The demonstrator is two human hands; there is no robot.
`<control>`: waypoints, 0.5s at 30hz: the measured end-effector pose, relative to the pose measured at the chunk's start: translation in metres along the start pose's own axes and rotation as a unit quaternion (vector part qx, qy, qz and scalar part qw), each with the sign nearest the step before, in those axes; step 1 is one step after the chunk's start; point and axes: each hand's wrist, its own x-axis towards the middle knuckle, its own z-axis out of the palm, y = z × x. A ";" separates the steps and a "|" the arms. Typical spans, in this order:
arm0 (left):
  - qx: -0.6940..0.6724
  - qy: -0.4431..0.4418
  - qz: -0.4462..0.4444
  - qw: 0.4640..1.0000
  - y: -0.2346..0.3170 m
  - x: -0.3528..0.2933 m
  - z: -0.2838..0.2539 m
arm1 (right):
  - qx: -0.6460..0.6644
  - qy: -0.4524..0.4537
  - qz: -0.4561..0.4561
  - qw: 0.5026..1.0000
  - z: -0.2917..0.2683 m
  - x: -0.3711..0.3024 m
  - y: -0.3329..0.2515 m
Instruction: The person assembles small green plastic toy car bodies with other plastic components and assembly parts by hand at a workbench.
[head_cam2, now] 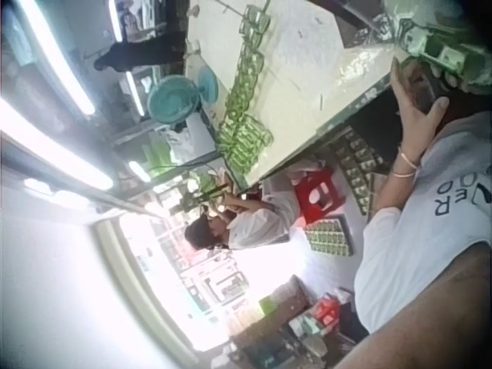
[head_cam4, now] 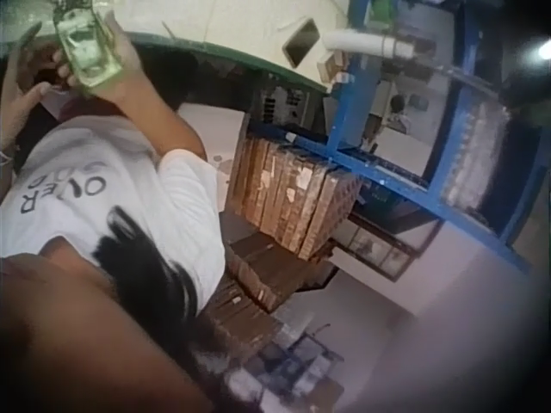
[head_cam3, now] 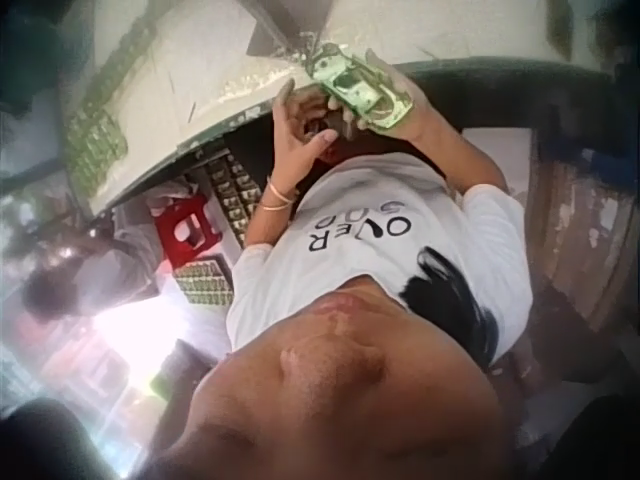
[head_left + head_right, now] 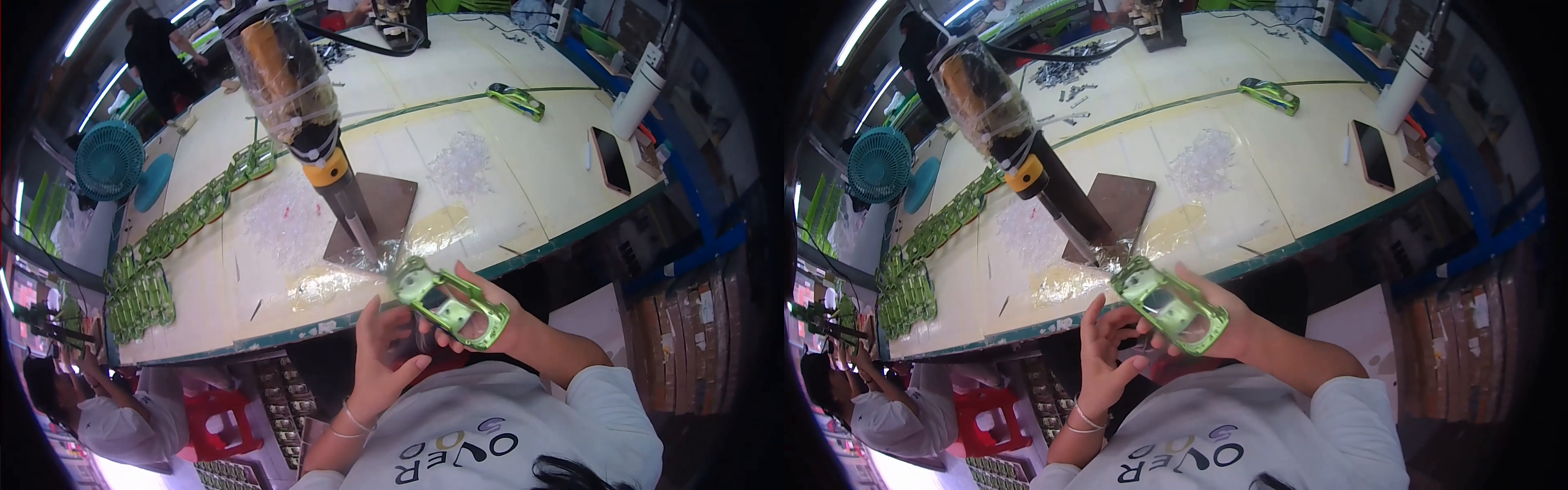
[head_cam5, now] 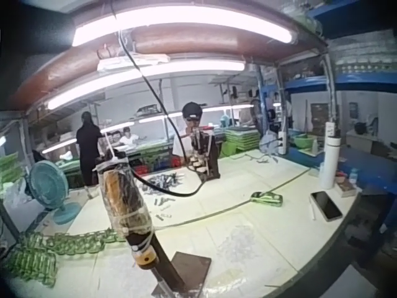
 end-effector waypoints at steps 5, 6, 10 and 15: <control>0.006 0.123 0.000 0.992 -0.010 -0.010 -0.030 | -0.321 0.181 -0.300 0.880 0.008 -0.050 -0.072; 0.009 0.148 0.004 0.989 -0.009 -0.011 -0.037 | -0.465 0.248 -0.379 0.761 0.008 -0.053 -0.096; -0.026 0.183 -0.004 0.983 0.002 -0.006 -0.055 | -0.845 0.340 -0.387 0.145 -0.015 -0.055 -0.199; 0.076 0.244 0.002 0.967 0.020 0.013 -0.073 | -0.882 0.346 -0.315 -0.057 -0.049 -0.049 -0.271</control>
